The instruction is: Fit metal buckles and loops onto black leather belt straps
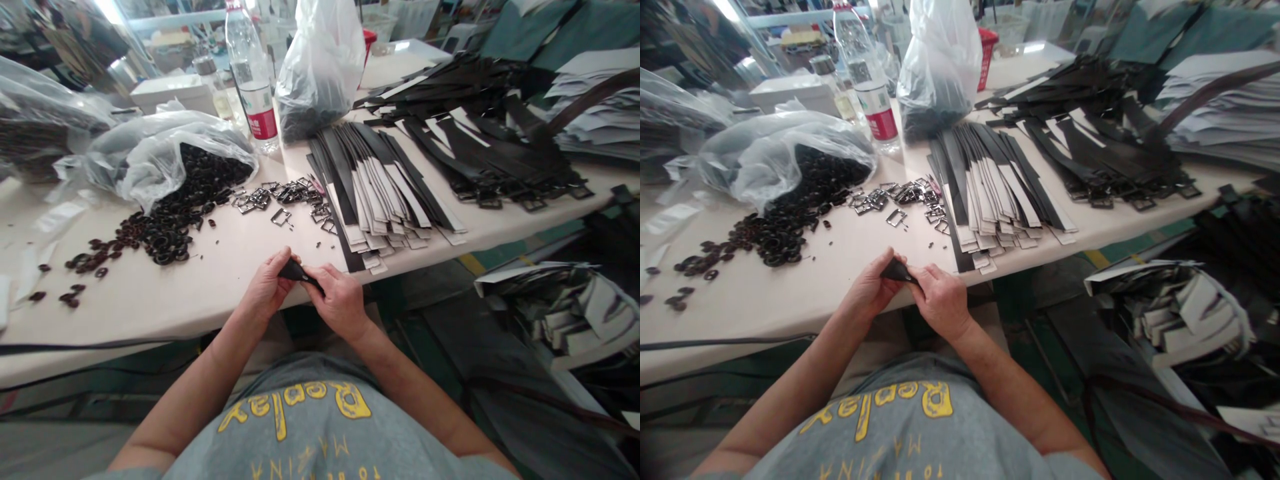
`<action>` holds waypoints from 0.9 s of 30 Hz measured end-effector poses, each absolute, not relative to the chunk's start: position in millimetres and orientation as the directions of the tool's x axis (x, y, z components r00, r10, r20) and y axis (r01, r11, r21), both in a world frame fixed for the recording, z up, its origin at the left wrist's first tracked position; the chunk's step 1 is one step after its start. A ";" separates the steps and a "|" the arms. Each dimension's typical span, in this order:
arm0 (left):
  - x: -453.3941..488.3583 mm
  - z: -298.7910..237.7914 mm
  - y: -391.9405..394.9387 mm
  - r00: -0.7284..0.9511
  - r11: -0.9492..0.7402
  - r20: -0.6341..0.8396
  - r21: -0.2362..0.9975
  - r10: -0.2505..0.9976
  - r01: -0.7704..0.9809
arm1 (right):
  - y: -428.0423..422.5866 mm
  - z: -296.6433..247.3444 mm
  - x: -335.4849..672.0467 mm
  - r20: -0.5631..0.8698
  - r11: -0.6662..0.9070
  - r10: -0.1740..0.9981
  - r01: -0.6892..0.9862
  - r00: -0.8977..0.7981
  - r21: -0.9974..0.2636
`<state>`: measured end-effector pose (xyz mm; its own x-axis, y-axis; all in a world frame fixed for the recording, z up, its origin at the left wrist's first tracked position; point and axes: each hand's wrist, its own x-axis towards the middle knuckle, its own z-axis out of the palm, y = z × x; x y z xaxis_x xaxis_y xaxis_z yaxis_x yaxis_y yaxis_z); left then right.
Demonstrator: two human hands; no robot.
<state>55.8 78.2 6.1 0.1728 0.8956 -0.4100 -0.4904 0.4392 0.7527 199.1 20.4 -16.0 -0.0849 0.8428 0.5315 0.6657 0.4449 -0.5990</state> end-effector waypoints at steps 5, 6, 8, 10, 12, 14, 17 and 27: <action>58.7 11.1 77.2 0.232 0.535 -0.491 0.676 0.840 -0.506 | 20.1 -14.9 196.4 0.555 0.468 0.828 0.637 -0.074 -0.612; 59.2 12.0 77.2 0.261 0.567 -0.512 0.646 0.818 -0.511 | 20.2 -15.0 195.8 0.560 0.473 0.826 0.622 -0.066 -0.624; 60.2 13.3 77.6 0.315 0.617 -0.537 0.599 0.783 -0.511 | 20.8 -15.5 195.5 0.567 0.482 0.822 0.592 -0.051 -0.646; 61.3 13.7 78.1 0.337 0.633 -0.540 0.595 0.771 -0.496 | 21.6 -16.4 196.2 0.562 0.479 0.826 0.579 -0.042 -0.660; 62.4 12.5 77.8 0.323 0.618 -0.529 0.639 0.785 -0.457 | 22.3 -17.6 197.8 0.546 0.459 0.837 0.588 -0.035 -0.666; 63.5 9.5 75.7 0.280 0.568 -0.494 0.712 0.823 -0.413 | 22.9 -18.7 199.6 0.536 0.442 0.844 0.598 -0.025 -0.668; 65.2 2.5 67.8 0.225 0.430 -0.369 0.824 0.902 -0.371 | 24.3 -19.7 201.0 0.545 0.442 0.838 0.596 -0.009 -0.670; 60.2 -0.4 63.0 0.258 0.222 -0.180 0.964 0.949 -0.148 | 25.7 -13.5 203.3 0.447 0.360 0.895 0.573 0.012 -0.736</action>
